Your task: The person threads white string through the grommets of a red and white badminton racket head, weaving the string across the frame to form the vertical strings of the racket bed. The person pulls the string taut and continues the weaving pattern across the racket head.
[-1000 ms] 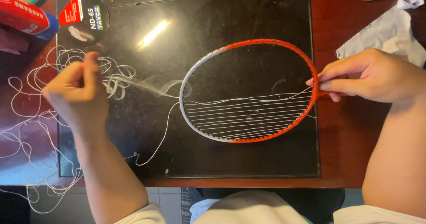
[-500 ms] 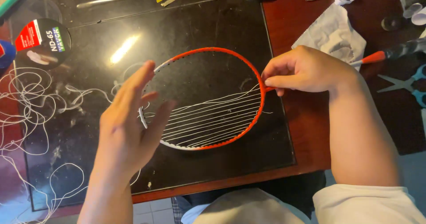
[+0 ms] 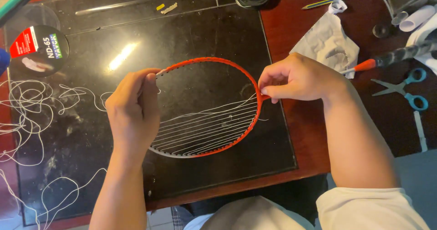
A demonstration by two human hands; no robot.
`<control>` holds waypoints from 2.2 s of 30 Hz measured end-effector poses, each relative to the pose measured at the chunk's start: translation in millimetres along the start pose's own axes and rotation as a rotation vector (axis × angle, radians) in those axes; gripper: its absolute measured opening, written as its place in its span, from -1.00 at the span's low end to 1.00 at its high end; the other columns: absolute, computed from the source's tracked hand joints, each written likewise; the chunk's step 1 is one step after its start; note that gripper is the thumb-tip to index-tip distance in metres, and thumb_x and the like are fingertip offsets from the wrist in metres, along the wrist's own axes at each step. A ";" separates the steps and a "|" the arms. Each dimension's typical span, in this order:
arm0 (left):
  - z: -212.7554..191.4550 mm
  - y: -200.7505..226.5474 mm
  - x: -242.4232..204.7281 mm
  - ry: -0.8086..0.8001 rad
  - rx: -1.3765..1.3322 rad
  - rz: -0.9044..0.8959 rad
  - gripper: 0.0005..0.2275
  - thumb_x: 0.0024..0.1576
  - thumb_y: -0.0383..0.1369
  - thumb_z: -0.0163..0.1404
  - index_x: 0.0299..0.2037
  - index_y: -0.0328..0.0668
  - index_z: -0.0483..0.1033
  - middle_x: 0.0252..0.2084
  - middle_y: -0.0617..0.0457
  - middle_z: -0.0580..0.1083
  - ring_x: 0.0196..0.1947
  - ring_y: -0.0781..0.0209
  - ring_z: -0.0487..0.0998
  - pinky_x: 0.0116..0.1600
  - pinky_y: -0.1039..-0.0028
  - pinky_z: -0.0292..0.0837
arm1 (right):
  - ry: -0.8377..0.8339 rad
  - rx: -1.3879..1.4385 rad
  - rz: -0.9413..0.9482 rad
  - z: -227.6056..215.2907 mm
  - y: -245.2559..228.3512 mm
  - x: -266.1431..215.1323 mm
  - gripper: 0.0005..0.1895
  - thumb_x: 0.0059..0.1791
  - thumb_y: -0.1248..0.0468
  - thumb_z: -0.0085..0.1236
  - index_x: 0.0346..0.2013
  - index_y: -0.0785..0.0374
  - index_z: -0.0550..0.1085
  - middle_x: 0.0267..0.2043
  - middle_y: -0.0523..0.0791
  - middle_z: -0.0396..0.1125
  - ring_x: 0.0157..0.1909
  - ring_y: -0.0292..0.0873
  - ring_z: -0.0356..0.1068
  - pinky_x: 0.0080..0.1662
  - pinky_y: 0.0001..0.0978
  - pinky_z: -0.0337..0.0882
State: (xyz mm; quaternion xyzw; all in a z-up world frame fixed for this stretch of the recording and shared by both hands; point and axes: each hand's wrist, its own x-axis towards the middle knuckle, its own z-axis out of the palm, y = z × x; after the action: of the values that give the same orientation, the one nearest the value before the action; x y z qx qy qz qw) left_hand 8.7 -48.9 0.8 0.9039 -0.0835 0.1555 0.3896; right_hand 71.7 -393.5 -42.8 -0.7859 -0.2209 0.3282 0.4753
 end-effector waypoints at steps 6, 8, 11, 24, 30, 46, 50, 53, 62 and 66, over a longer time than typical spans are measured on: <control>-17.9 13.5 -8.3 0.020 0.092 0.027 -0.92 0.39 -0.56 -0.01 -0.04 -0.31 0.56 -0.40 0.02 0.38 -0.47 0.33 0.35 -0.32 0.53 0.23 | 0.000 -0.039 -0.073 9.7 -6.9 1.1 -0.86 -0.20 0.35 0.24 -0.37 0.30 0.59 -0.46 -0.17 0.57 -0.40 -0.35 0.56 -0.27 -0.50 0.54; -20.9 10.1 -9.4 0.027 0.094 0.020 -0.92 0.40 -0.56 -0.01 -0.03 -0.31 0.56 -0.39 0.02 0.37 -0.47 0.33 0.34 -0.32 0.52 0.21 | 0.013 -0.064 -0.029 2.3 -0.5 -1.7 -0.88 -0.19 0.36 0.23 -0.38 0.30 0.59 -0.47 -0.15 0.58 -0.40 -0.34 0.57 -0.29 -0.47 0.53; -22.6 8.6 -9.3 0.032 0.106 0.001 -0.93 0.41 -0.56 0.00 -0.03 -0.31 0.56 -0.40 0.02 0.36 -0.48 0.32 0.30 -0.32 0.52 0.18 | 0.020 0.032 0.007 -2.8 9.7 -3.4 -0.88 -0.13 0.37 0.21 -0.33 0.30 0.60 -0.40 -0.13 0.58 -0.35 -0.31 0.58 -0.25 -0.45 0.55; -13.7 5.1 -11.5 0.046 0.124 -0.013 -0.93 0.42 -0.56 0.01 0.01 -0.31 0.56 -0.38 0.05 0.40 -0.49 0.40 0.30 -0.34 0.58 0.16 | 0.029 -0.014 -0.029 7.7 -9.9 5.0 -0.82 -0.14 0.29 0.28 -0.28 0.26 0.67 -0.43 -0.15 0.60 -0.39 -0.36 0.53 -0.31 -0.48 0.49; -14.0 5.3 -13.3 0.040 0.158 -0.032 -0.94 0.42 -0.56 0.02 -0.02 -0.31 0.56 -0.39 0.05 0.37 -0.52 0.41 0.25 -0.37 0.60 0.13 | 0.059 -0.082 -0.037 10.8 -9.5 6.4 -0.86 -0.19 0.30 0.29 -0.37 0.27 0.65 -0.48 -0.16 0.58 -0.42 -0.37 0.51 -0.32 -0.48 0.47; -12.2 2.8 -14.5 0.012 0.149 -0.022 -0.96 0.43 -0.55 0.03 -0.01 -0.31 0.55 -0.40 0.06 0.37 -0.51 0.42 0.26 -0.37 0.61 0.13 | -0.086 0.057 -0.145 2.5 -3.3 8.3 -0.84 -0.11 0.34 0.30 -0.26 0.30 0.65 -0.30 -0.21 0.56 -0.25 -0.35 0.52 -0.19 -0.49 0.48; -12.1 13.2 -7.9 0.020 0.156 -0.041 -0.96 0.40 -0.54 0.03 -0.05 -0.30 0.55 -0.37 0.05 0.38 -0.49 0.38 0.29 -0.35 0.59 0.17 | -0.111 0.100 -0.136 2.6 1.7 10.2 -0.85 -0.09 0.37 0.26 -0.25 0.32 0.64 -0.29 -0.18 0.55 -0.23 -0.34 0.51 -0.16 -0.49 0.47; -9.0 35.9 0.3 0.049 0.245 0.000 -0.92 0.27 -0.53 0.07 -0.08 -0.28 0.55 -0.24 0.01 0.43 -0.37 0.25 0.37 -0.23 0.46 0.24 | -0.095 0.124 -0.129 3.1 2.9 10.8 -0.85 -0.10 0.37 0.25 -0.26 0.32 0.64 -0.32 -0.17 0.55 -0.26 -0.35 0.50 -0.18 -0.49 0.48; 34.1 49.9 -29.3 -0.255 0.268 0.427 -0.73 0.09 -0.36 0.28 -0.05 -0.21 0.57 -0.06 0.08 0.52 0.00 0.09 0.51 0.19 0.18 0.20 | 0.039 -0.025 -0.111 11.8 -10.1 9.6 -0.86 -0.17 0.32 0.28 -0.35 0.27 0.63 -0.45 -0.19 0.53 -0.39 -0.36 0.48 -0.28 -0.48 0.46; 45.5 45.8 -31.3 -0.269 0.268 0.407 -0.86 0.16 -0.43 0.19 -0.13 -0.20 0.53 -0.16 0.07 0.50 -0.08 0.10 0.51 0.13 0.24 0.26 | 0.095 -0.083 -0.171 14.3 -13.8 9.4 -0.89 -0.20 0.32 0.26 -0.41 0.29 0.60 -0.47 -0.17 0.50 -0.42 -0.34 0.43 -0.31 -0.46 0.43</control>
State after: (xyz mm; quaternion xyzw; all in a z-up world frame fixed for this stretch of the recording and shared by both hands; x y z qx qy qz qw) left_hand -23.3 -112.5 -8.4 0.9246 -0.2930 0.1188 0.2126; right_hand 67.3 -372.5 -38.1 -0.7978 -0.2779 0.2393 0.4786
